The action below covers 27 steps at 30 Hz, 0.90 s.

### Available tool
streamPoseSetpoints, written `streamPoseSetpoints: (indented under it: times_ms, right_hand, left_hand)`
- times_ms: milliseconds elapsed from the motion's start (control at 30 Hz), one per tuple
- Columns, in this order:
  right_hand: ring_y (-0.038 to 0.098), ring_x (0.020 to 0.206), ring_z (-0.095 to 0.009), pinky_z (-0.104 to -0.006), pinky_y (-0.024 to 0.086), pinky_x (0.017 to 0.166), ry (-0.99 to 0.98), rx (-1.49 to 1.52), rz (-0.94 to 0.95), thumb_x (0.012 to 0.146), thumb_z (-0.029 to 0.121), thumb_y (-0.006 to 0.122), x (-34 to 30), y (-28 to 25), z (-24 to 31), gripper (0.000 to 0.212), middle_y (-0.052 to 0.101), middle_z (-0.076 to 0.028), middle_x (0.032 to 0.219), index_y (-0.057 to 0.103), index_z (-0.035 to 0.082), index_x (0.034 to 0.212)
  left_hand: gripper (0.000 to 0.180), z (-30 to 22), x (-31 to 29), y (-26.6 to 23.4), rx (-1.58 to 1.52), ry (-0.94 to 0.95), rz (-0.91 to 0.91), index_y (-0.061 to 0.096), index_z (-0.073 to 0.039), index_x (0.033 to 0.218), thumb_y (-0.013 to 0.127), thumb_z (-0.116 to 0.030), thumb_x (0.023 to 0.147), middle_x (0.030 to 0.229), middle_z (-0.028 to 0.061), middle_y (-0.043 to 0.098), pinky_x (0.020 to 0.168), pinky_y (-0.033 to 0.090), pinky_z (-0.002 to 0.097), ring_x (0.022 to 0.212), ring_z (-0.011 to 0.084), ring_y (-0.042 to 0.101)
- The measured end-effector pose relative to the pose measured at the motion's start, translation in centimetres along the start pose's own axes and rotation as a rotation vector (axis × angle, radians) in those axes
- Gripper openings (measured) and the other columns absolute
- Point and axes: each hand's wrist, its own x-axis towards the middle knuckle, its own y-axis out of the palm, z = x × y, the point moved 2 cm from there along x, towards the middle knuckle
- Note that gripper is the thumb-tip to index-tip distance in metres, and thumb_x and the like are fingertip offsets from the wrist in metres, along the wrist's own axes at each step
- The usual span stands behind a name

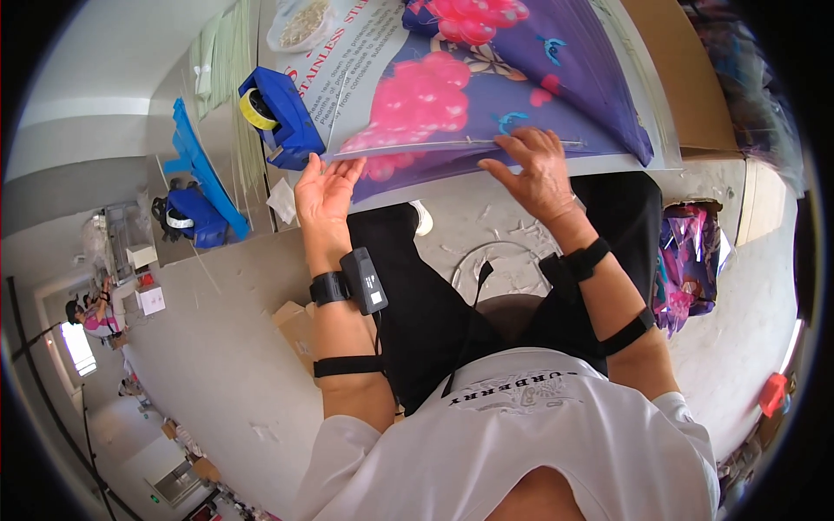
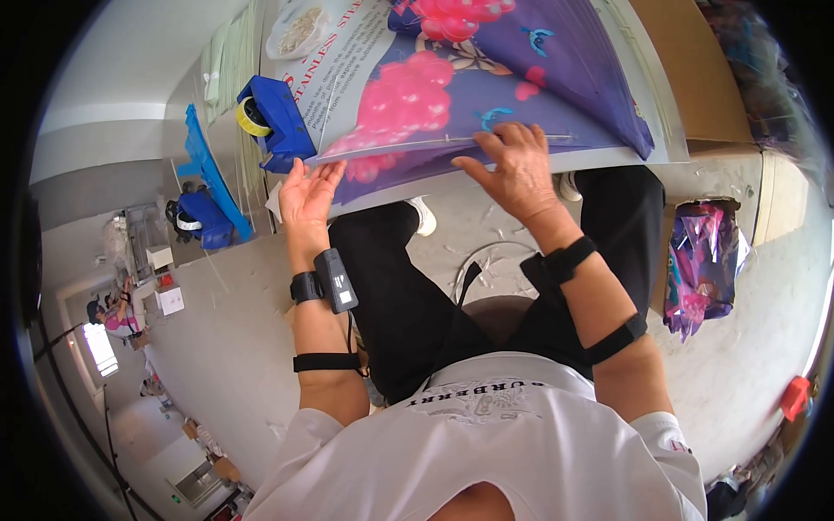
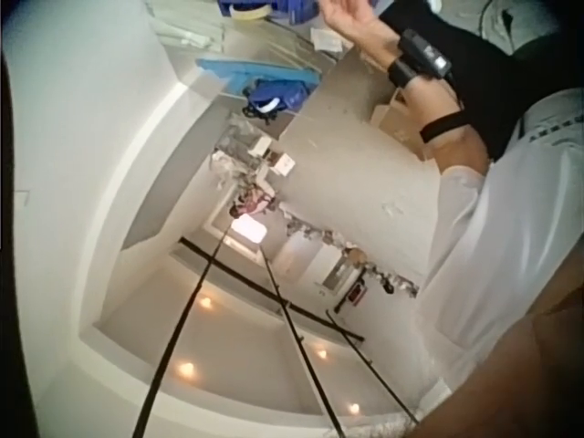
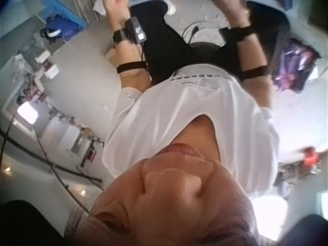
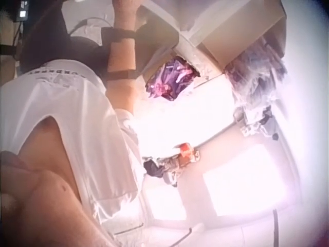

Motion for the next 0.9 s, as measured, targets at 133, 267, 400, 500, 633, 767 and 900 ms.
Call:
streamPoseSetpoints:
  times_ms: [133, 267, 400, 500, 633, 767, 900]
  right_hand:
    - [0.056, 0.081, -0.026, -0.0396, 0.042, 0.075, -0.036, 0.102, 0.054, 0.074, 0.034, 0.067, 1.3, 2.0, 2.6, 0.027, 0.057, -0.008, 0.081, 0.063, 0.009, 0.082]
    - [0.058, 0.076, -0.028, -0.0401, 0.045, 0.066, -0.017, -0.006, 0.033, 0.074, 0.015, 0.058, 2.0, 3.9, 3.3, 0.007, 0.056, -0.010, 0.076, 0.059, 0.008, 0.075]
    - [0.058, 0.071, -0.032, -0.0396, 0.046, 0.060, 0.162, 0.062, 0.127, 0.076, 0.010, 0.059, 2.4, 4.6, 2.0, 0.005, 0.059, -0.011, 0.079, 0.060, 0.007, 0.080]
    - [0.058, 0.070, -0.035, -0.0400, 0.047, 0.056, 0.210, 0.195, 0.082, 0.076, 0.008, 0.057, 2.6, 4.7, 1.3, 0.004, 0.059, -0.012, 0.080, 0.060, 0.007, 0.080]
    - [0.058, 0.076, -0.030, -0.0397, 0.046, 0.062, 0.063, 0.138, -0.026, 0.073, 0.008, 0.057, 2.5, 4.5, 0.1, 0.003, 0.058, -0.007, 0.076, 0.060, 0.008, 0.073]
    - [0.057, 0.080, -0.027, -0.0411, 0.044, 0.067, 0.141, -0.040, 0.072, 0.070, 0.012, 0.060, 2.0, 2.4, -1.2, 0.006, 0.057, -0.005, 0.074, 0.061, 0.008, 0.066]
    - [0.057, 0.073, -0.028, -0.0383, 0.044, 0.062, 0.203, 0.252, 0.170, 0.070, 0.009, 0.065, 2.7, 2.3, -3.4, 0.006, 0.057, -0.009, 0.071, 0.063, 0.004, 0.074]
  left_hand:
    - [0.027, 0.9, 0.5, -0.4, -0.050, 0.007, 0.109, 0.032, -0.004, 0.104, 0.052, -0.016, 0.091, 0.132, 0.0288, 0.030, 0.102, 0.027, 0.0628, 0.128, 0.0435, 0.026]
    - [0.030, 2.5, 0.3, -0.1, -0.173, 0.112, 0.075, 0.037, 0.002, 0.106, 0.051, -0.020, 0.092, 0.123, 0.0257, 0.041, 0.100, 0.033, 0.0602, 0.119, 0.0411, 0.040]
    - [0.031, 4.9, -0.6, -0.6, -0.180, 0.133, 0.124, 0.044, 0.007, 0.104, 0.050, -0.021, 0.092, 0.116, 0.0252, 0.049, 0.099, 0.040, 0.0502, 0.110, 0.0381, 0.049]
    - [0.029, 7.9, -2.6, 0.5, 0.923, 0.501, 0.224, 0.053, 0.004, 0.112, 0.050, -0.015, 0.090, 0.111, 0.0214, 0.056, 0.097, 0.041, 0.0406, 0.109, 0.0318, 0.053]
    - [0.052, 10.9, -2.1, -0.8, 1.715, 0.866, 0.486, 0.048, -0.001, 0.122, 0.062, 0.000, 0.072, 0.129, 0.0241, 0.041, 0.102, 0.032, 0.0423, 0.121, 0.0395, 0.038]
    - [0.057, 12.2, -4.1, 0.4, 1.938, 0.966, 0.482, 0.046, -0.003, 0.125, 0.064, 0.001, 0.070, 0.134, 0.0258, 0.031, 0.101, 0.030, 0.0499, 0.121, 0.0468, 0.034]
    - [0.058, 12.7, -4.9, 1.5, 2.077, 0.905, 0.501, 0.045, -0.006, 0.126, 0.064, 0.000, 0.071, 0.134, 0.0246, 0.029, 0.099, 0.029, 0.0551, 0.119, 0.0508, 0.031]
